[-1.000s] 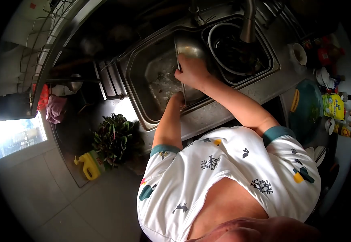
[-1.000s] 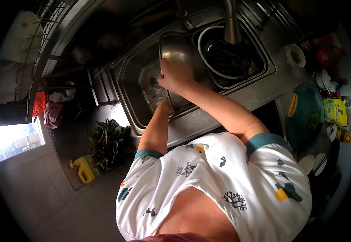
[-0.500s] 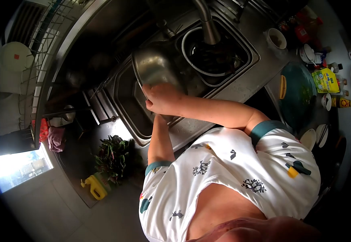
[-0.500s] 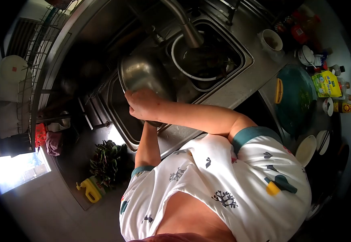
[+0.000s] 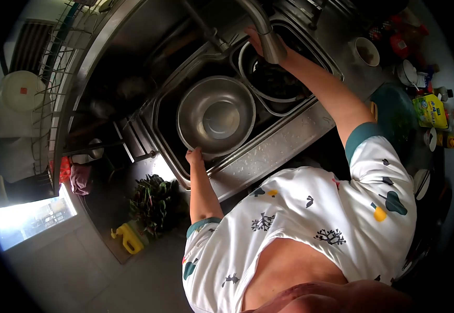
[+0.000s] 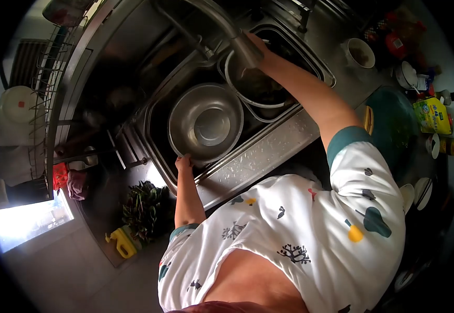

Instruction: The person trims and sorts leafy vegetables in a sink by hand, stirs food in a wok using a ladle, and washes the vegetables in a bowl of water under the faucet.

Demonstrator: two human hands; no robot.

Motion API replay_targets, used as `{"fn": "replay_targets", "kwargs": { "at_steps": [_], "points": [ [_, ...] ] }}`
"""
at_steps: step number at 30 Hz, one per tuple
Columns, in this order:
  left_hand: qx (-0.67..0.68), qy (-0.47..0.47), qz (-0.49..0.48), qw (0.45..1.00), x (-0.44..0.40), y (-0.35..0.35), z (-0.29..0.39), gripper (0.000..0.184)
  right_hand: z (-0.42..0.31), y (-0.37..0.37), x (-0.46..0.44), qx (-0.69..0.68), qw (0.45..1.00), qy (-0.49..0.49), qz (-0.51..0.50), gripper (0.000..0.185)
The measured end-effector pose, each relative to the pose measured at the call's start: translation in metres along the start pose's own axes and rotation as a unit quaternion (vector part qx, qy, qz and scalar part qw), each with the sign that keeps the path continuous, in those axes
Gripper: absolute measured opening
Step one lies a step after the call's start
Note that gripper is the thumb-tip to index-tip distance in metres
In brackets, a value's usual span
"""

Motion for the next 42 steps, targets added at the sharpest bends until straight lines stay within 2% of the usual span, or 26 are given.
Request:
{"fn": "replay_targets", "kwargs": {
  "at_steps": [3,4,6,9,11,14,16,18,19,20,21,22,23,24,26,28,29,30,31,32,34,35,38,39,40,42],
  "points": [
    [0.012,0.007,0.054,0.998,-0.011,0.005,-0.013,0.017,-0.010,0.023,-0.047,0.200,0.973,-0.092,-0.065,0.034],
    [-0.012,-0.008,0.025,1.000,-0.006,0.008,-0.011,0.016,-0.020,0.032,-0.054,0.348,0.927,-0.117,-0.078,0.032],
    [0.033,-0.024,0.028,0.999,-0.004,0.013,-0.010,0.020,-0.007,0.043,-0.048,0.476,0.866,-0.100,-0.118,0.030],
    [0.065,-0.064,0.040,0.995,0.010,0.020,-0.008,0.016,0.003,0.037,-0.033,0.466,0.869,-0.018,-0.167,0.024],
    [0.043,-0.089,0.039,0.994,0.007,0.019,-0.017,0.015,0.013,0.030,-0.031,0.228,0.960,-0.015,-0.164,0.025],
    [0.023,-0.111,-0.012,0.993,-0.004,0.015,-0.025,0.020,-0.006,0.015,-0.027,-0.002,0.989,0.047,-0.143,0.026],
    [-0.096,0.036,0.270,0.957,0.039,-0.002,0.035,0.025,-0.024,-0.003,-0.016,-0.054,0.988,0.079,-0.121,0.027],
    [-0.231,0.194,0.341,0.890,0.064,0.004,0.091,0.029,-0.054,-0.020,0.002,-0.017,0.989,0.124,-0.079,0.029],
    [-0.126,0.269,0.283,0.912,0.079,0.025,0.113,0.025,-0.063,-0.024,0.016,-0.021,0.984,0.165,-0.061,0.030],
    [-0.098,0.338,0.221,0.909,0.098,0.054,0.139,0.020,-0.049,-0.025,0.036,-0.031,0.976,0.214,-0.028,0.027],
    [-0.012,0.319,0.121,0.940,0.101,0.087,0.146,0.015,-0.042,-0.014,0.063,-0.130,0.934,0.333,-0.021,0.025],
    [-0.069,0.338,0.061,0.937,0.128,0.126,0.173,0.014,-0.043,-0.001,0.093,-0.226,0.868,0.442,-0.010,0.024],
    [-0.031,0.371,-0.022,0.928,0.152,0.166,0.195,0.013,-0.042,0.009,0.113,-0.280,0.832,0.479,0.012,0.024],
    [-0.077,0.391,-0.060,0.915,0.175,0.197,0.216,0.014,-0.036,0.021,0.130,-0.334,0.792,0.510,0.037,0.025],
    [-0.048,0.431,-0.087,0.897,0.185,0.245,0.240,0.015,-0.022,0.026,0.146,-0.343,0.782,0.511,0.104,0.022],
    [-0.077,0.458,-0.094,0.880,0.178,0.281,0.256,0.017,-0.035,0.024,0.146,-0.314,0.832,0.455,0.041,0.026],
    [-0.108,0.467,-0.115,0.870,0.187,0.298,0.270,0.022,-0.037,0.019,0.149,-0.244,0.859,0.449,-0.003,0.023],
    [-0.123,0.459,-0.149,0.867,0.171,0.321,0.266,0.029,-0.054,-0.007,0.137,-0.019,0.933,0.355,-0.056,0.015],
    [-0.193,0.524,-0.138,0.818,0.167,0.341,0.262,0.035,-0.064,-0.034,0.138,0.089,0.944,0.317,-0.021,0.017],
    [-0.260,0.583,-0.124,0.760,0.179,0.357,0.263,0.041,-0.071,-0.060,0.141,0.196,0.942,0.273,0.014,0.021],
    [-0.339,0.581,-0.109,0.732,0.206,0.377,0.279,0.054,-0.060,-0.101,0.150,0.319,0.914,0.249,-0.006,0.031],
    [-0.346,0.584,-0.097,0.728,0.185,0.393,0.268,0.077,-0.054,-0.108,0.157,0.333,0.898,0.287,-0.039,0.031],
    [-0.408,0.405,-0.074,0.815,0.148,0.419,0.232,0.091,-0.037,-0.106,0.173,0.335,0.859,0.365,-0.131,0.030],
    [-0.498,0.335,-0.071,0.797,0.137,0.423,0.217,0.100,-0.021,-0.096,0.178,0.322,0.849,0.378,-0.180,0.029],
    [-0.567,0.355,-0.054,0.742,0.137,0.430,0.213,0.094,-0.006,-0.089,0.184,0.309,0.837,0.389,-0.230,0.029],
    [-0.498,0.341,-0.087,0.792,0.138,0.429,0.206,0.075,-0.035,-0.076,0.162,0.271,0.892,0.306,-0.191,0.026]
  ]
}}
Point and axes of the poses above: each hand's wrist, its own x-axis away from the middle knuckle, its own y-axis out of the palm, z = x × y, the point moved 8 cm from there along -x, towards the middle knuckle, and after that the axes turned 12 degrees about -x, right-handed, at the moved point
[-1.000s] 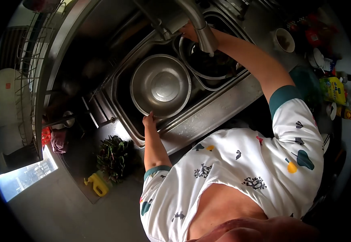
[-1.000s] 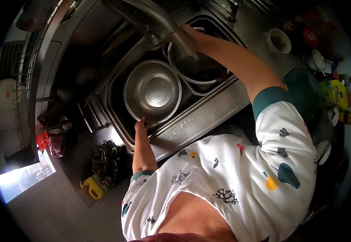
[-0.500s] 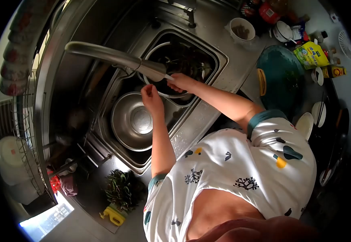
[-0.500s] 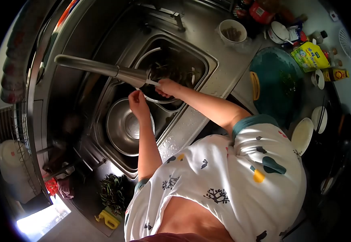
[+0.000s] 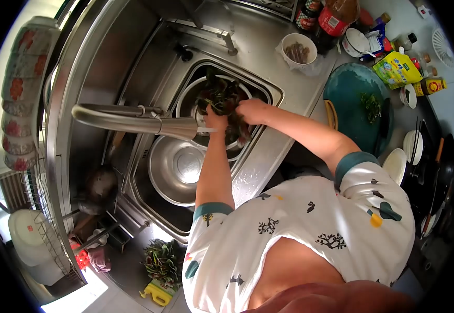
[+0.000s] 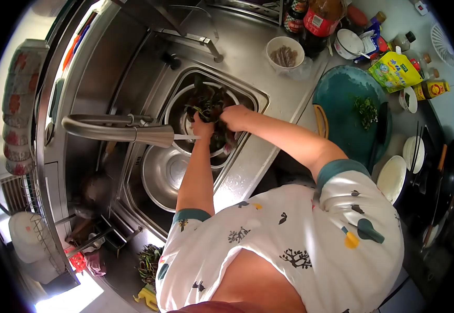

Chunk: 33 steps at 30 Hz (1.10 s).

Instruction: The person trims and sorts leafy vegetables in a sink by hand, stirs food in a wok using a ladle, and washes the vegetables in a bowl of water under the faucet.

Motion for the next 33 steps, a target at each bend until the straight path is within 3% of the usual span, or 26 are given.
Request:
{"fn": "replay_targets", "kwargs": {
  "at_steps": [2,3,4,6,7,10,12,13,16,17,18,20,23,24,27,29,31,32,33],
  "points": [
    [0.199,0.085,0.008,0.976,-0.010,0.015,-0.023,0.056,-0.029,-0.011,-0.009,-0.087,0.995,-0.018,-0.049,0.028],
    [0.221,-0.005,-0.009,0.975,0.000,0.006,-0.031,0.049,-0.036,-0.016,-0.017,-0.127,0.990,-0.029,-0.058,0.029],
    [0.120,-0.053,0.030,0.991,0.016,-0.013,-0.033,0.049,-0.042,-0.024,-0.027,-0.167,0.983,-0.040,-0.067,0.030],
    [0.221,0.003,0.101,0.970,0.003,0.009,-0.060,0.047,-0.031,-0.030,-0.062,-0.196,0.980,-0.029,0.021,0.033],
    [0.345,-0.051,0.052,0.936,0.005,0.015,-0.063,0.049,-0.015,-0.020,-0.087,-0.158,0.987,0.027,0.028,0.043],
    [0.596,-0.160,-0.084,0.782,0.014,0.028,-0.055,0.053,-0.004,-0.001,-0.122,-0.002,0.992,-0.055,0.115,0.050],
    [0.652,-0.180,-0.155,0.720,0.020,0.034,-0.059,0.052,0.017,0.008,-0.115,-0.031,0.995,0.047,0.080,0.059],
    [0.663,-0.172,-0.175,0.707,0.045,0.005,-0.025,0.050,0.031,0.016,-0.107,-0.091,0.983,0.089,0.129,0.064],
    [0.703,-0.241,-0.165,0.648,0.040,0.034,-0.027,0.049,0.050,0.045,-0.083,-0.258,0.917,0.234,0.194,0.079],
    [0.703,-0.225,-0.119,0.665,0.033,0.037,-0.029,0.054,0.037,0.055,-0.082,-0.307,0.918,0.197,0.153,0.085],
    [0.761,-0.162,-0.135,0.613,0.025,0.040,-0.022,0.053,0.018,0.065,-0.085,-0.387,0.901,0.164,0.107,0.081],
    [0.854,-0.038,-0.166,0.492,0.013,0.040,-0.010,0.052,-0.025,0.055,-0.075,-0.339,0.925,0.096,0.143,0.065],
    [0.869,0.210,-0.271,0.357,0.021,0.022,0.024,0.052,-0.067,0.021,-0.039,-0.209,0.949,0.062,0.229,0.055],
    [0.857,0.289,-0.299,0.304,0.031,0.010,0.031,0.052,-0.057,0.025,-0.044,-0.219,0.948,0.077,0.218,0.055],
    [0.891,-0.078,-0.159,0.417,0.028,0.046,0.008,0.054,-0.021,0.017,-0.067,-0.188,0.954,0.079,0.219,0.050],
    [0.868,-0.005,-0.180,0.463,0.022,0.042,-0.014,0.051,-0.016,0.057,-0.087,-0.204,0.963,0.067,0.165,0.051],
    [0.877,-0.003,-0.167,0.451,0.020,0.035,-0.020,0.051,-0.045,0.056,-0.068,-0.282,0.955,0.059,0.074,0.059],
    [0.886,-0.008,-0.154,0.437,0.019,0.032,-0.021,0.052,-0.064,0.066,-0.064,-0.175,0.978,0.061,0.095,0.056],
    [0.891,-0.016,-0.145,0.430,0.017,0.032,-0.021,0.052,-0.071,0.074,-0.059,-0.230,0.967,0.050,0.098,0.061]
  ]
}}
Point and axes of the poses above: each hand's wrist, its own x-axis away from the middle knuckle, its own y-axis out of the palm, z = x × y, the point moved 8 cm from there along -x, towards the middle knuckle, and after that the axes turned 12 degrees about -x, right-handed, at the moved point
